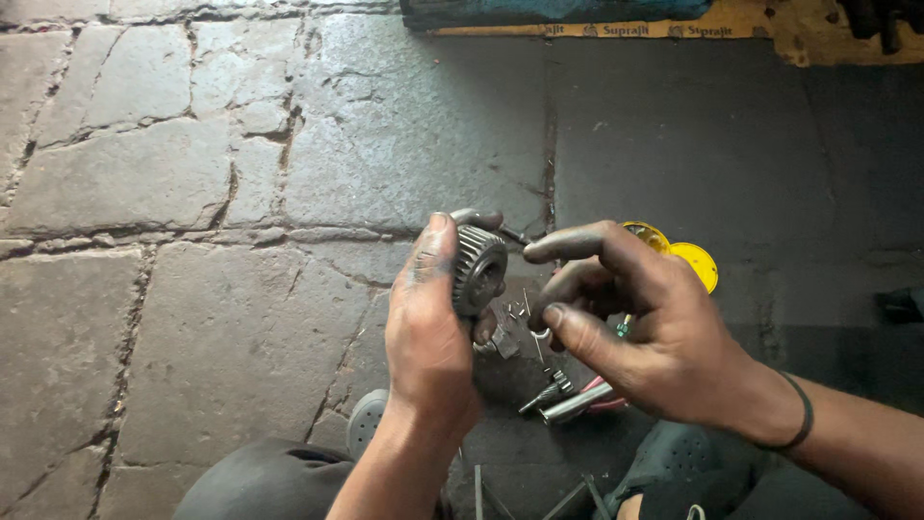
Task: The person cleans and greases a gear assembly by hand using a thin metal tool to apply grease to the internal bearings and teeth.
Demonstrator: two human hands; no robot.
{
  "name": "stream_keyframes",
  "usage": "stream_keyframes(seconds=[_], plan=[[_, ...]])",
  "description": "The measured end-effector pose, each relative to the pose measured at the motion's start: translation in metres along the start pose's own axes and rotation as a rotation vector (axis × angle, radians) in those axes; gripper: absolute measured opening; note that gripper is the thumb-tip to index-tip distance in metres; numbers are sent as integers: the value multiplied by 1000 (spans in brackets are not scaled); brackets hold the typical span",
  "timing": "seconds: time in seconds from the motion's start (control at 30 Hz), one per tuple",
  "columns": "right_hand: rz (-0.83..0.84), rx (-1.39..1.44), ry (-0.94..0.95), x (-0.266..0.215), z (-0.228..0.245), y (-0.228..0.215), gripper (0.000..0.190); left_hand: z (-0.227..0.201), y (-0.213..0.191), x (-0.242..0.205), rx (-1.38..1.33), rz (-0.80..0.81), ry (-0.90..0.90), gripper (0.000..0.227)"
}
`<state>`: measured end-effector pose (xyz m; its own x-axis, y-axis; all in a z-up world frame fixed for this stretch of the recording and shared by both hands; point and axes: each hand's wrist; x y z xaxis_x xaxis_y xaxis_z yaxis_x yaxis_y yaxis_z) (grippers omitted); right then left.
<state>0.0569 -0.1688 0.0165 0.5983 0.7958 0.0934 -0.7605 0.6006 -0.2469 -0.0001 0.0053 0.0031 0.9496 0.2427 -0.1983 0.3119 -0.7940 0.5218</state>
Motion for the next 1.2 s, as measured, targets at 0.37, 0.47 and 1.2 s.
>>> stream_keyframes(seconds=[0.37,0.47,1.2], plan=[[43,-632,-316,8,-18,-15,35,0,-4,1,-89,-46,-101,44],[-83,-750,-66,17,-60,-61,29,-3,-9,2,-134,13,-72,49],[416,-1131,1156,-39,-348,-118,49,-5,-10,1,-284,91,-274,61]])
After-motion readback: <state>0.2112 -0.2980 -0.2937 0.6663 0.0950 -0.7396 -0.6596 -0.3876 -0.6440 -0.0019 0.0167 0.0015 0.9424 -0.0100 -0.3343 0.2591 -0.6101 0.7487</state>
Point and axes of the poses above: each hand's wrist, its own x-axis towards the middle knuckle, its own y-axis out of the palm, z = x × y, and after that the axes turned 10 degrees about z, right-handed
